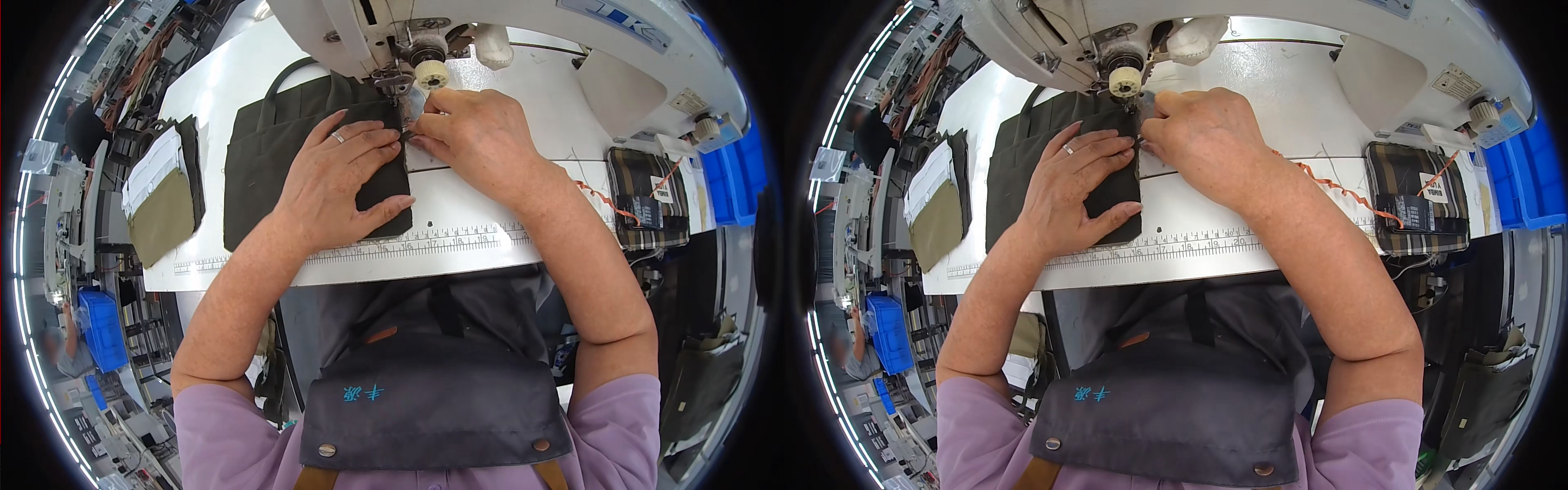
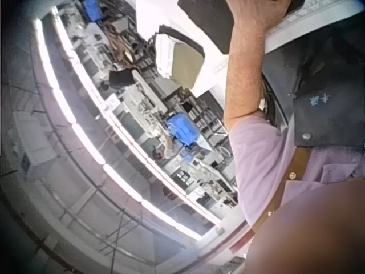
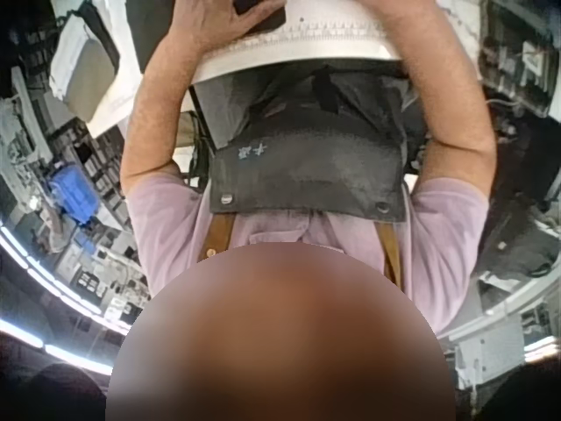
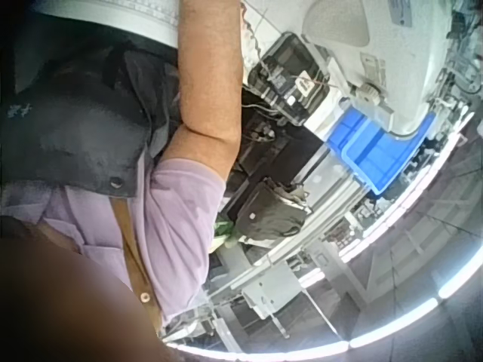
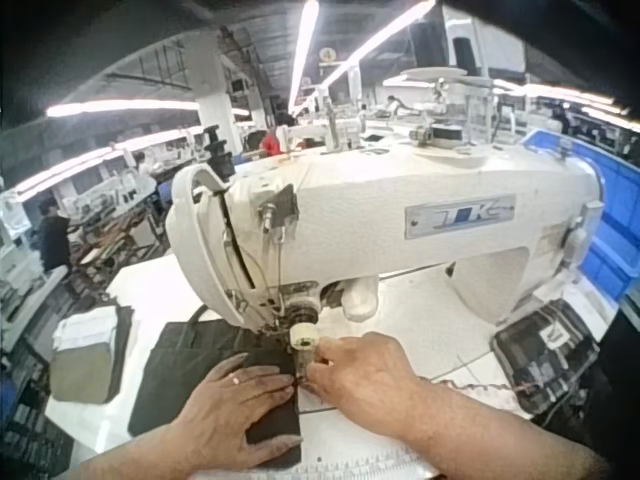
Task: Sew and align components of canvas bags using an industrial sewing machine.
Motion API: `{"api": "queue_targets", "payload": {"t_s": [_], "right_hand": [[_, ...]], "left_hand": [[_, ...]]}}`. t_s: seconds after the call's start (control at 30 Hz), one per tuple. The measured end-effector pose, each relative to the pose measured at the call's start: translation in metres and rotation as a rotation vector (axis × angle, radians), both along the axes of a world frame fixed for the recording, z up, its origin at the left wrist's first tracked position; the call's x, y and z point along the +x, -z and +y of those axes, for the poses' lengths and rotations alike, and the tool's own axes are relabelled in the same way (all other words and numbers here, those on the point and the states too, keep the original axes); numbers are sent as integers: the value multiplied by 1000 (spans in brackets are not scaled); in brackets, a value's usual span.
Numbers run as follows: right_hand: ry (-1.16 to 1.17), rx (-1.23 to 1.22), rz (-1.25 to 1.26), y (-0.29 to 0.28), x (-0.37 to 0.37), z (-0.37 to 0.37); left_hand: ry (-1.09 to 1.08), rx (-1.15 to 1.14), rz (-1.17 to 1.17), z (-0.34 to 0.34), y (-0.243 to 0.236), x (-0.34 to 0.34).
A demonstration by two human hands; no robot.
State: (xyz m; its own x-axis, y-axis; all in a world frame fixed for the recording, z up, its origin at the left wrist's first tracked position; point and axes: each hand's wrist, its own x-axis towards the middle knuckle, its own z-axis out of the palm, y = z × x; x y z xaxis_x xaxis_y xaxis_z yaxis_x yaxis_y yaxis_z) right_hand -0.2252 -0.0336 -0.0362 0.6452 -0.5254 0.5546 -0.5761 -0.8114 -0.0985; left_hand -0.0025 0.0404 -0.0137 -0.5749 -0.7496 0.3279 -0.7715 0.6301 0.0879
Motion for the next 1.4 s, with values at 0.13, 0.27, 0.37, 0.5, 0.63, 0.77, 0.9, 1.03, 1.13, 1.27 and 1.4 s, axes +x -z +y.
{"api": "queue_targets", "payload": {"t_s": [0.13,0.27,0.37,0.5,0.63,0.77,0.9,1.03,1.13,1.27,1.4], "right_hand": [[4,14,-14,-2,1,2],[60,107,-45,2,-5,-2],[80,297,-150,-11,-5,2],[-111,313,-33,-2,-5,6],[-113,205,97,-9,-3,8],[-76,139,127,-6,0,6],[24,179,161,-8,5,2],[104,209,214,-10,7,2],[97,224,197,-8,5,0],[73,281,142,-7,0,-5],[39,252,68,-4,-3,-8]], "left_hand": [[60,39,49,-5,5,12],[75,84,128,-4,10,11],[62,59,140,-1,11,12],[54,74,169,1,15,11],[37,89,199,0,17,14],[13,89,213,-9,19,13],[8,43,177,-27,22,19],[1,68,153,-41,21,24],[1,46,145,-44,22,25],[-8,45,154,-45,22,25],[-21,49,142,-44,20,24]]}}
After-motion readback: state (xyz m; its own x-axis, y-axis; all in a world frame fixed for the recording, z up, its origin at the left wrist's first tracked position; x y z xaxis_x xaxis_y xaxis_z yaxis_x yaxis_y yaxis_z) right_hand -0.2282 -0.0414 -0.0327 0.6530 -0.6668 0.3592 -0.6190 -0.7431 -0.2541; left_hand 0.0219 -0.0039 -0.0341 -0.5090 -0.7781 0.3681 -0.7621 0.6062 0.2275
